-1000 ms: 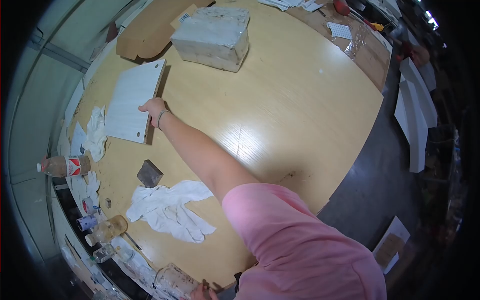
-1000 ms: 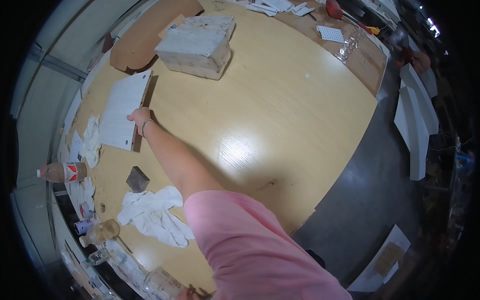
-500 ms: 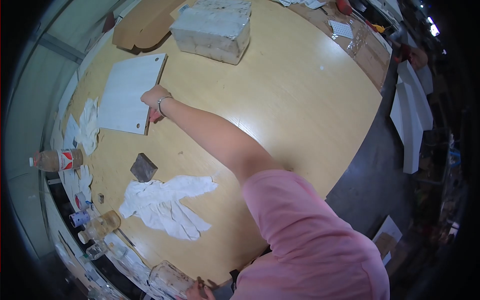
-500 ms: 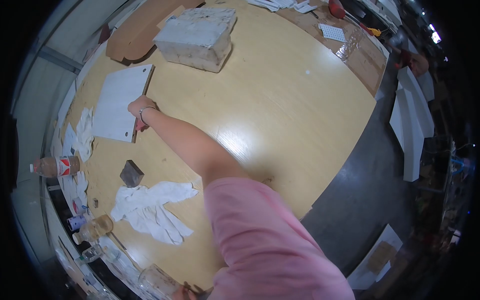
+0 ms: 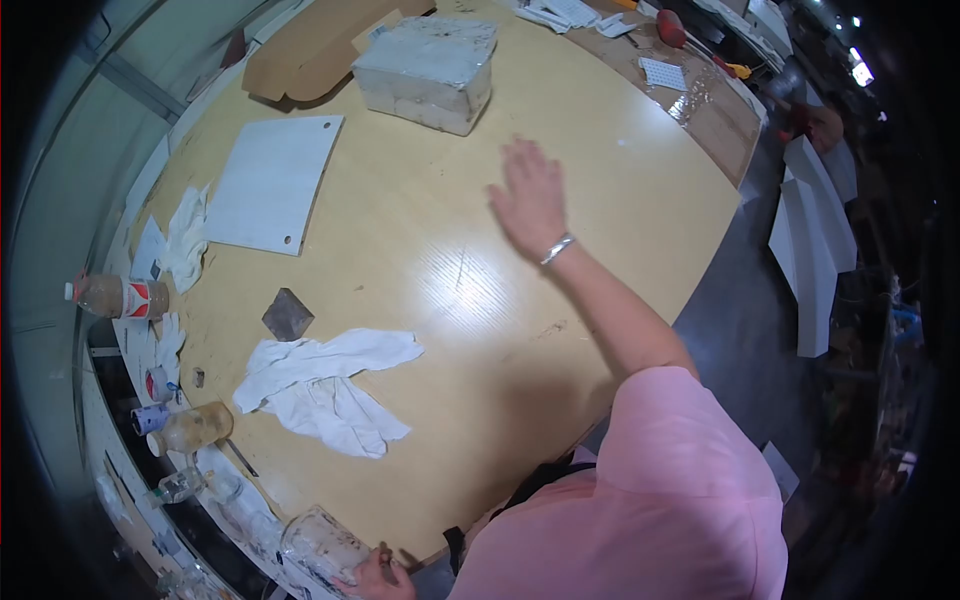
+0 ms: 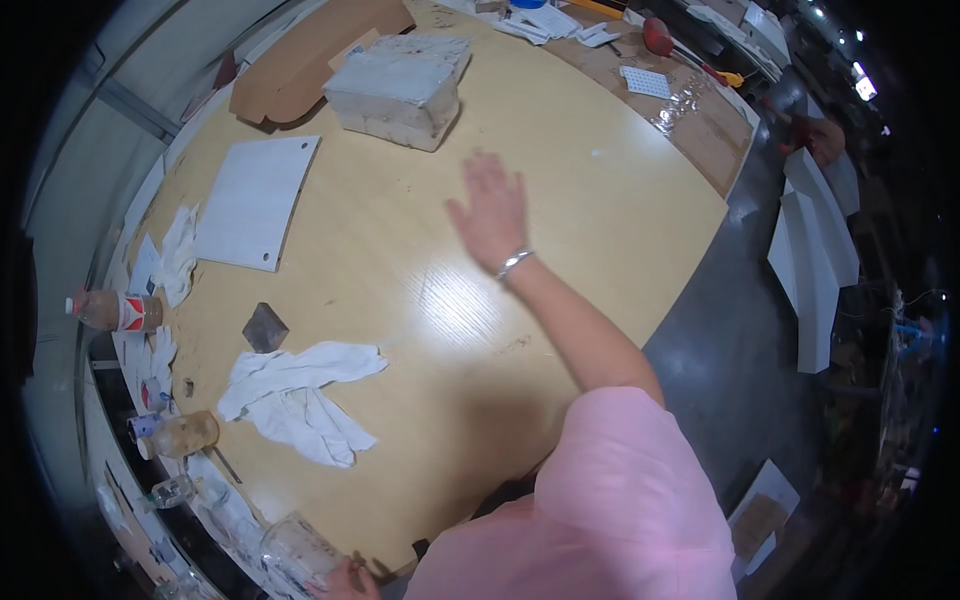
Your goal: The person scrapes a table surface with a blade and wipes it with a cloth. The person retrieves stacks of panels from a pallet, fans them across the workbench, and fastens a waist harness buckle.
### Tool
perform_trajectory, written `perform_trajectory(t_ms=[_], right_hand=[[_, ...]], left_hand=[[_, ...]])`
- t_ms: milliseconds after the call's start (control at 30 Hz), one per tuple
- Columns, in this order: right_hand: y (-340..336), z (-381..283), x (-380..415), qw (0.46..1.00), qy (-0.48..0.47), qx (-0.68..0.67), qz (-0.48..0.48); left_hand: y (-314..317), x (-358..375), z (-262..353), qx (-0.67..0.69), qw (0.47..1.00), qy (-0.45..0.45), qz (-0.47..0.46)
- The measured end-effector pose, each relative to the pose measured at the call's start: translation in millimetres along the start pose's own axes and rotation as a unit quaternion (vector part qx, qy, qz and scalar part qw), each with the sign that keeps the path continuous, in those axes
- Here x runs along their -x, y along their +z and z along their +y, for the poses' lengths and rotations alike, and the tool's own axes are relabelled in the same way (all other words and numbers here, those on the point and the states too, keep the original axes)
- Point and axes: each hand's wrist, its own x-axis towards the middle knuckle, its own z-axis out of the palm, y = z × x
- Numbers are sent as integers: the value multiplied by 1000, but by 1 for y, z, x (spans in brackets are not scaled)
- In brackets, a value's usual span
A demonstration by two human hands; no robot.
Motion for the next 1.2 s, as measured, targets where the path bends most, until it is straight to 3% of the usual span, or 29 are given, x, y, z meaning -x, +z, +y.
perform_trajectory(t_ms=[100, 200, 500, 700, 800, 867, 1033, 1200], right_hand=[[-1, 98, 9, 986, 93, 135, -6], [-17, 139, 7, 970, 170, 167, -44], [-25, 169, -3, 952, 224, 204, -40], [-28, 171, -4, 958, 211, 191, -40], [-23, 177, -8, 940, 204, 270, -40], [-9, 197, -11, 936, 170, 303, -51], [-4, 199, -16, 927, 190, 318, -60], [-2, 205, -19, 929, 202, 291, -104]], left_hand=[[-6, -3, 4, -44, 998, 40, -6], [-2, 2, 1, -2, 1000, -14, -2], [-1, 6, -4, -179, 981, 66, 34], [7, 9, -12, -111, 994, 12, 13], [1, 2, 3, -69, 997, -18, 12], [17, 13, -20, -41, 998, -29, 36], [-13, -6, 17, -71, 996, -37, 35], [-14, -6, 16, -63, 996, -32, 57]])
